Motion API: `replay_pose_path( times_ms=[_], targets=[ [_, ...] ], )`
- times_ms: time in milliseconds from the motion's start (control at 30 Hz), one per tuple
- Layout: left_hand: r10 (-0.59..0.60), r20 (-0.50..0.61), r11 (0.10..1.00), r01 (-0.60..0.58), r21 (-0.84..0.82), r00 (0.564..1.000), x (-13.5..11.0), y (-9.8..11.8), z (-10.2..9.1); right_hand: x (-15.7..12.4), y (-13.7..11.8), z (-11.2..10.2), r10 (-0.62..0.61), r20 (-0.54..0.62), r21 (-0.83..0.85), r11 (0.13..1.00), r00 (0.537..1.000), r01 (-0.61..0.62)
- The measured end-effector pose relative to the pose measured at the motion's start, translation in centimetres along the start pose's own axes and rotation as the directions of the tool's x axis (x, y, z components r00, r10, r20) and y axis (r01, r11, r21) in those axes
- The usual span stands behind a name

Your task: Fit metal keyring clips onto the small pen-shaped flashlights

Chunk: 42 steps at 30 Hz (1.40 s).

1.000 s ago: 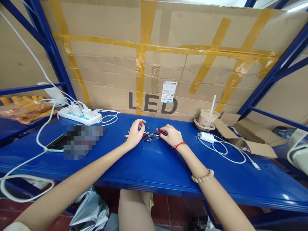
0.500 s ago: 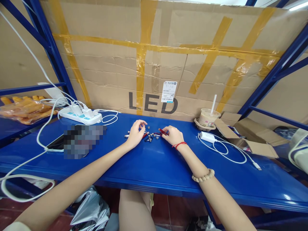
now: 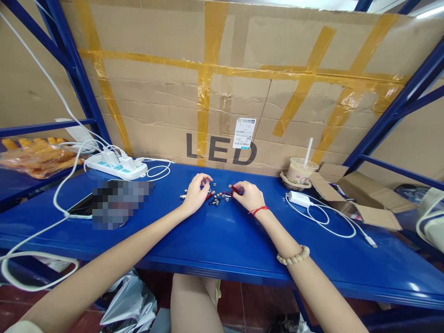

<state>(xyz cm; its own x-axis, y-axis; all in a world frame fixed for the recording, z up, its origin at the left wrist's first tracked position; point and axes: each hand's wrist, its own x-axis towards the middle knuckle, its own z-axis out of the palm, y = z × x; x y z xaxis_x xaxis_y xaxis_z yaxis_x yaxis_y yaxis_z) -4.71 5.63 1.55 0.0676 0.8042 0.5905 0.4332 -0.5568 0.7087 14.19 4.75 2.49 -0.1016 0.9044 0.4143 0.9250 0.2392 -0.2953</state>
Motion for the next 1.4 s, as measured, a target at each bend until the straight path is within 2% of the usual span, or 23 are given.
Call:
replay_pose_path(
  times_ms=[300, 467, 700, 900, 1100, 1267, 1400],
  targets=[
    [-0.005, -0.001, 1.0, 0.005, 0.001, 1.0, 0.0, 0.0, 0.0, -0.2, -0.7, -0.3, 0.0, -0.041, 0.095, 0.995, 0.999, 0.004],
    [-0.005, 0.002, 1.0, 0.005, 0.008, 1.0, 0.0, -0.1, 0.0, -0.4, -1.0, -0.5, -0.046, -0.01, 0.034, 0.998, 0.999, 0.047],
    [-0.002, -0.004, 1.0, 0.002, 0.002, 1.0, 0.0, -0.1, 0.0, -0.4, -1.1, -0.6, -0.096, -0.042, -0.006, 0.995, 0.995, 0.096],
    [0.0, 0.0, 1.0, 0.0, 0.003, 1.0, 0.0, -0.1, 0.0, -0.4, -0.9, -1.0, -0.185, -0.001, 0.03, 0.982, 0.983, 0.184],
    [-0.002, 0.002, 1.0, 0.002, -0.005, 1.0, 0.1, -0.1, 0.0, -0.4, -0.8, -1.0, -0.317, 0.078, -0.001, 0.948, 0.945, 0.319],
    [-0.007, 0.007, 1.0, 0.007, -0.005, 1.0, 0.1, -0.1, -0.1, -0.2, -0.7, -0.8, -0.322, 0.124, -0.05, 0.943, 0.939, 0.33],
    [-0.012, 0.009, 1.0, 0.012, -0.004, 1.0, 0.1, 0.0, -0.1, -0.2, -0.6, -0.7, -0.277, 0.141, -0.112, 0.95, 0.951, 0.293]
  ],
)
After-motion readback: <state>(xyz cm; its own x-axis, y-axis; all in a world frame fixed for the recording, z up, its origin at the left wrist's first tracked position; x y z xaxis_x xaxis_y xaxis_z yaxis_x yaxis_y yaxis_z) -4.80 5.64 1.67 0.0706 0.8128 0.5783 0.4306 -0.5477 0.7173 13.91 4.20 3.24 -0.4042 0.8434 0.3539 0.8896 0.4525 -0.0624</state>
